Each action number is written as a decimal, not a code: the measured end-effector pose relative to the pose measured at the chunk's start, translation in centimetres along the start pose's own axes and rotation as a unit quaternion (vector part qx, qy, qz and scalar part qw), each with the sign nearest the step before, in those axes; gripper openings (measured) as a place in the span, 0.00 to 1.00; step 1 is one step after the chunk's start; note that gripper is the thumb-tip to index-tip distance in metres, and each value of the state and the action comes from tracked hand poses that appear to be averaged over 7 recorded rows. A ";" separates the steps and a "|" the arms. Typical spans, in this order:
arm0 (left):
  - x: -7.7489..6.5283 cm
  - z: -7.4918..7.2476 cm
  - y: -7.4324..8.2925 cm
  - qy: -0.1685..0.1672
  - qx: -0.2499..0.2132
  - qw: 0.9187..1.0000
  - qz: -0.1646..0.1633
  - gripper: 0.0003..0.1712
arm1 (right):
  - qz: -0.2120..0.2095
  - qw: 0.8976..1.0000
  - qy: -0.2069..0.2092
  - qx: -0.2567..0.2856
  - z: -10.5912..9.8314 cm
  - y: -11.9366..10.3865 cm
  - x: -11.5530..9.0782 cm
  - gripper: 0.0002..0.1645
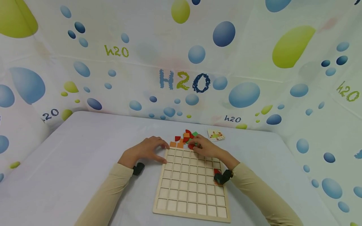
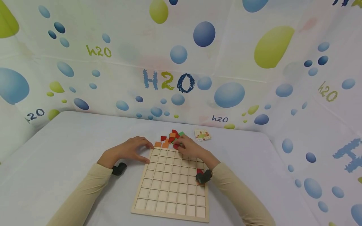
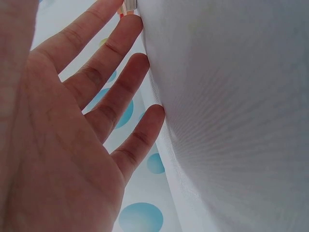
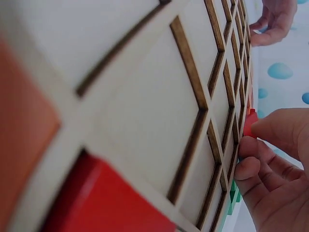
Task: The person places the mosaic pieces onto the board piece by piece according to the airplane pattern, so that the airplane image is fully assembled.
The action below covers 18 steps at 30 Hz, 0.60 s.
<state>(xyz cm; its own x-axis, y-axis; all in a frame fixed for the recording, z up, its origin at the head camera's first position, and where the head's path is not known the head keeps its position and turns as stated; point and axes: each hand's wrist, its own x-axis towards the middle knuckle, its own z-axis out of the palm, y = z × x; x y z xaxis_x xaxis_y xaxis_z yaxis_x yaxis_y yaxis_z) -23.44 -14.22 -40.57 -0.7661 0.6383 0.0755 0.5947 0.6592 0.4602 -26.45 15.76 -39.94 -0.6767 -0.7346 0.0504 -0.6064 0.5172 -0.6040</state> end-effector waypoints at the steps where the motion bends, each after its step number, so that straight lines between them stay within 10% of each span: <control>1: 0.0 0.0 0.0 0.001 -0.001 1.000 0.001 0.31 | 0.002 1.000 -0.001 0.002 0.0 0.0 0.0 0.14; 18: -0.2 -0.2 0.3 -0.003 -0.009 1.000 -0.007 0.30 | 0.000 1.000 0.020 -0.008 -0.1 0.1 -0.7 0.11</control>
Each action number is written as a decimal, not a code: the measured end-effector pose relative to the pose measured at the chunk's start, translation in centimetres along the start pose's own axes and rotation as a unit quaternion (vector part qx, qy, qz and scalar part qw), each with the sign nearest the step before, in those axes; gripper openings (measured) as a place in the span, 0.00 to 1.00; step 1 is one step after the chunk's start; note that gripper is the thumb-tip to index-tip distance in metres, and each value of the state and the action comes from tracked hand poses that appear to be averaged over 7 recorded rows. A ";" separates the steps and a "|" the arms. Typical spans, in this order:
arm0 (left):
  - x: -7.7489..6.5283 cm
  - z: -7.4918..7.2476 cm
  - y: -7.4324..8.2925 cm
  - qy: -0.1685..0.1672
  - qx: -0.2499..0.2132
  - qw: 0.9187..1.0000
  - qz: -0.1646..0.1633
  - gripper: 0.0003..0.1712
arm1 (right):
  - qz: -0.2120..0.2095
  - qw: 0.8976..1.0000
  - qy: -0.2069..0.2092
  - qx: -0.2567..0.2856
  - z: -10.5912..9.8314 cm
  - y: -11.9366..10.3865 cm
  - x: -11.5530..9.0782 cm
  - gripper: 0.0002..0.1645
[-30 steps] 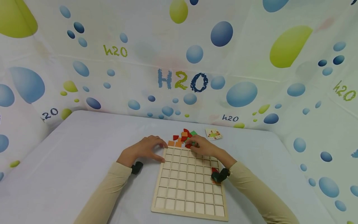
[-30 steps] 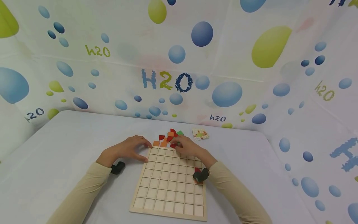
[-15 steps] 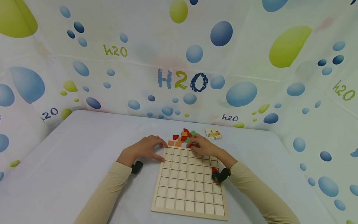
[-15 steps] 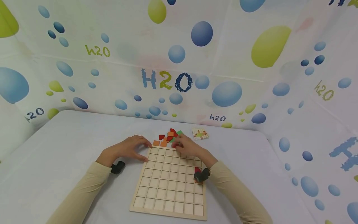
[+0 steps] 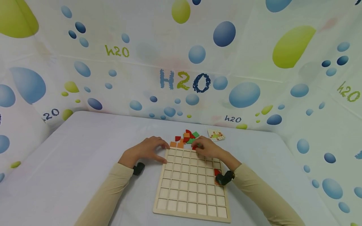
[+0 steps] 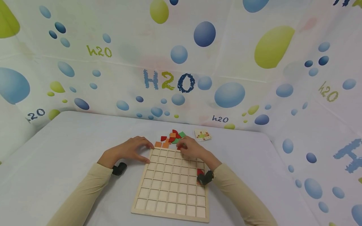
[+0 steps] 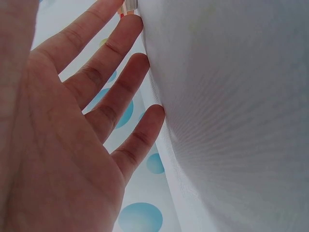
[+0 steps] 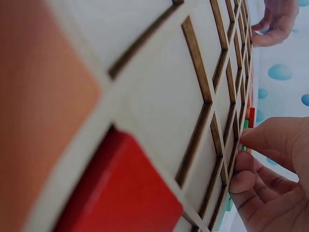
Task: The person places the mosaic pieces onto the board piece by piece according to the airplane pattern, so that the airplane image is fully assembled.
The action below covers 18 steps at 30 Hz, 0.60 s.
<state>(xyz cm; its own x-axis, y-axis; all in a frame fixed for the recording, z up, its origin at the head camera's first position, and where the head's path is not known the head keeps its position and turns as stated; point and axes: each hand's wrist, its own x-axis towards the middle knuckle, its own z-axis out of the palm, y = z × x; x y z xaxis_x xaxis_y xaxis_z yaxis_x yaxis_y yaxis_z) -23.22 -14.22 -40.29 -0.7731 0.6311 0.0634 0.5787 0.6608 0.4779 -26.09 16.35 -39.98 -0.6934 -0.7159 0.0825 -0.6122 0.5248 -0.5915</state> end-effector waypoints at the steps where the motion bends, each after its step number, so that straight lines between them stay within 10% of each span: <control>1: 0.0 0.0 0.0 0.001 0.000 1.000 0.001 0.31 | 0.003 1.000 0.000 0.000 0.0 0.1 0.0 0.11; 18: 0.1 0.1 -0.1 0.003 0.004 1.000 0.002 0.30 | -0.010 1.000 0.015 0.012 -0.2 0.4 -0.4 0.07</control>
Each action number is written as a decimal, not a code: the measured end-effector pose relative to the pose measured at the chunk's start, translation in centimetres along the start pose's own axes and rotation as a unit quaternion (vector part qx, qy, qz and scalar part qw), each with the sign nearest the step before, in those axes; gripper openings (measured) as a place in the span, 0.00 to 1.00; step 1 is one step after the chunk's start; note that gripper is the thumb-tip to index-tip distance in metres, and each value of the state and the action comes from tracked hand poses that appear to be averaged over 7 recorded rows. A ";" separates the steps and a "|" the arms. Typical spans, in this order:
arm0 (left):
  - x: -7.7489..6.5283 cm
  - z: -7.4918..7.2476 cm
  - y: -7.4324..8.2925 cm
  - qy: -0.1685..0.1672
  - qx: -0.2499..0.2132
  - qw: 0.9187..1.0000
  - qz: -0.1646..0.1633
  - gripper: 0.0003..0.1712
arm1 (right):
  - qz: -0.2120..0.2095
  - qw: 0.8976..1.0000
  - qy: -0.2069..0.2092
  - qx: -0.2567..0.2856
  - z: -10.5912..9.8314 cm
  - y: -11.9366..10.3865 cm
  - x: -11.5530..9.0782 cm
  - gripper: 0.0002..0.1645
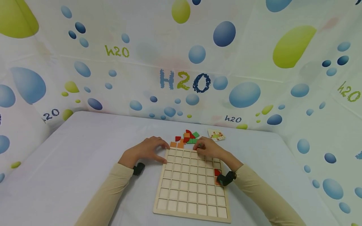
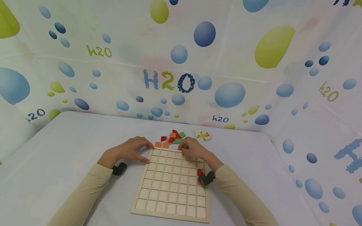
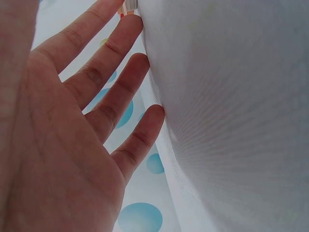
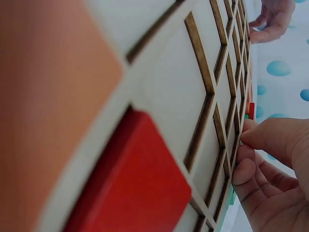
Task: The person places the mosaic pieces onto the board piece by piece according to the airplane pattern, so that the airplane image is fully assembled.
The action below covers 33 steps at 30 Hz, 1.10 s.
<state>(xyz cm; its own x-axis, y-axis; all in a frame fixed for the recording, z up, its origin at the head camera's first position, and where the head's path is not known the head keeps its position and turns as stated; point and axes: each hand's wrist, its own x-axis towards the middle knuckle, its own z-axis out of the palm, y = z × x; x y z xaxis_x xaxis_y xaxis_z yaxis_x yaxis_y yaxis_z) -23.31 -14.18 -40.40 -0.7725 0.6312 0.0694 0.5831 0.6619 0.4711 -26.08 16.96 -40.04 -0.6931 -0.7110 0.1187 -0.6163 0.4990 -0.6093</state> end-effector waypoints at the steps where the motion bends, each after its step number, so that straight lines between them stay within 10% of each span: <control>1: 0.0 0.0 0.0 -0.001 -0.001 1.000 -0.002 0.30 | -0.019 1.000 0.001 0.002 0.5 1.9 0.2 0.07; 33: 0.0 0.0 0.0 0.000 -0.003 1.000 -0.003 0.30 | 0.051 0.999 0.017 -0.006 -0.4 0.2 -0.6 0.07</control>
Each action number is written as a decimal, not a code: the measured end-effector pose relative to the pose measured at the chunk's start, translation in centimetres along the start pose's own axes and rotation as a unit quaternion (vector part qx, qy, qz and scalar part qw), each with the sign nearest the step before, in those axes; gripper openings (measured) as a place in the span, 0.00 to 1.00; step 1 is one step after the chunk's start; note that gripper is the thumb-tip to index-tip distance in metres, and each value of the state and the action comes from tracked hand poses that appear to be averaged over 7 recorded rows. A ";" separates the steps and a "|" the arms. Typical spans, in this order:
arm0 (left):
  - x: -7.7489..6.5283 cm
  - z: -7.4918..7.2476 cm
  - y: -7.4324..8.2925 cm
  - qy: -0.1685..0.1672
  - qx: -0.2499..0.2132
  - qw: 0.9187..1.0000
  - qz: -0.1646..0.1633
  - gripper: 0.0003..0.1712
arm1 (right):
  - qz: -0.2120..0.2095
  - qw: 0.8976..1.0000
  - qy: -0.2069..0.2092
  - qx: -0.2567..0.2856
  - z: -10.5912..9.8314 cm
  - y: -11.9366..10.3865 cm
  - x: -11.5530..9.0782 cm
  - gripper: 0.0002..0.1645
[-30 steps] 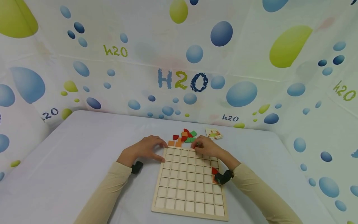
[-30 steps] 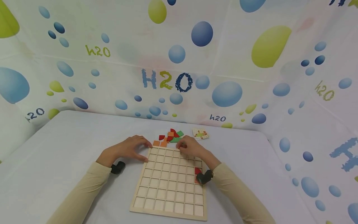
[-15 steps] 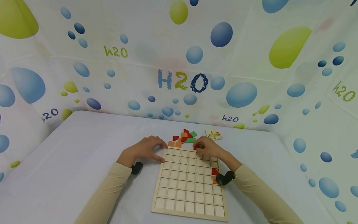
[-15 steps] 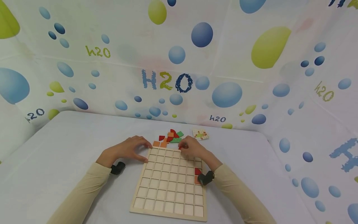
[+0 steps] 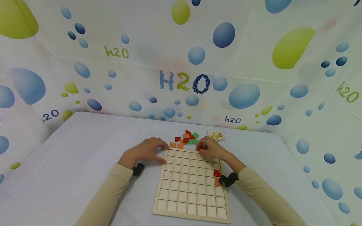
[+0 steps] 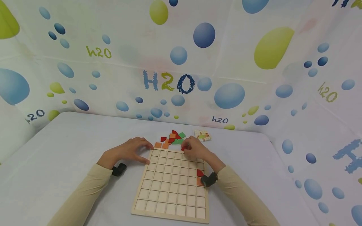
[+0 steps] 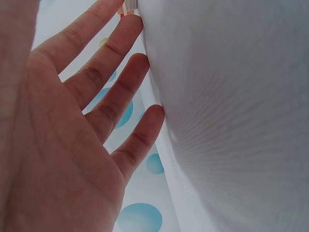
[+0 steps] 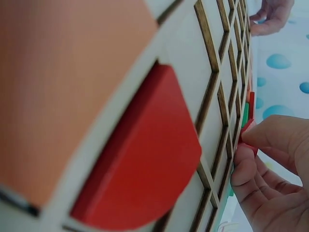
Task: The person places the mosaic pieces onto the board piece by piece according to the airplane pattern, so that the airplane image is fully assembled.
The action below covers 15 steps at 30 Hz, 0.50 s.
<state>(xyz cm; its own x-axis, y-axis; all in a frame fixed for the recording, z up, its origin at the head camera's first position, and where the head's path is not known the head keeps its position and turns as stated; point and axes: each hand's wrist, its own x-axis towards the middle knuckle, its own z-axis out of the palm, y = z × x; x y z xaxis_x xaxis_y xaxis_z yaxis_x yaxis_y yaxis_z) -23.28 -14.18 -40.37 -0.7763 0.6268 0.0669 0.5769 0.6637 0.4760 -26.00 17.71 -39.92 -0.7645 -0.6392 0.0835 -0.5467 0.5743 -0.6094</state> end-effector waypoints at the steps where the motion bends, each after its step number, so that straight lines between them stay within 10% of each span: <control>1: 0.0 0.0 0.0 0.000 0.000 1.000 -0.001 0.30 | 0.002 1.000 0.002 0.001 -0.1 -0.1 0.0 0.07; 15: 0.0 0.0 0.0 -0.002 -0.006 1.000 -0.007 0.31 | 0.002 1.000 0.010 0.025 -0.3 0.4 -1.3 0.08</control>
<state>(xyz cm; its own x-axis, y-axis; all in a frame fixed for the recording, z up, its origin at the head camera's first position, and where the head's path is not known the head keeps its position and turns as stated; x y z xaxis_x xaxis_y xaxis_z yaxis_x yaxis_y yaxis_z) -23.31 -14.18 -40.34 -0.7832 0.6192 0.0562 0.5626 0.6672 0.4882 -25.33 18.94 -40.01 -0.7736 -0.6263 0.0965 -0.5262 0.5500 -0.6486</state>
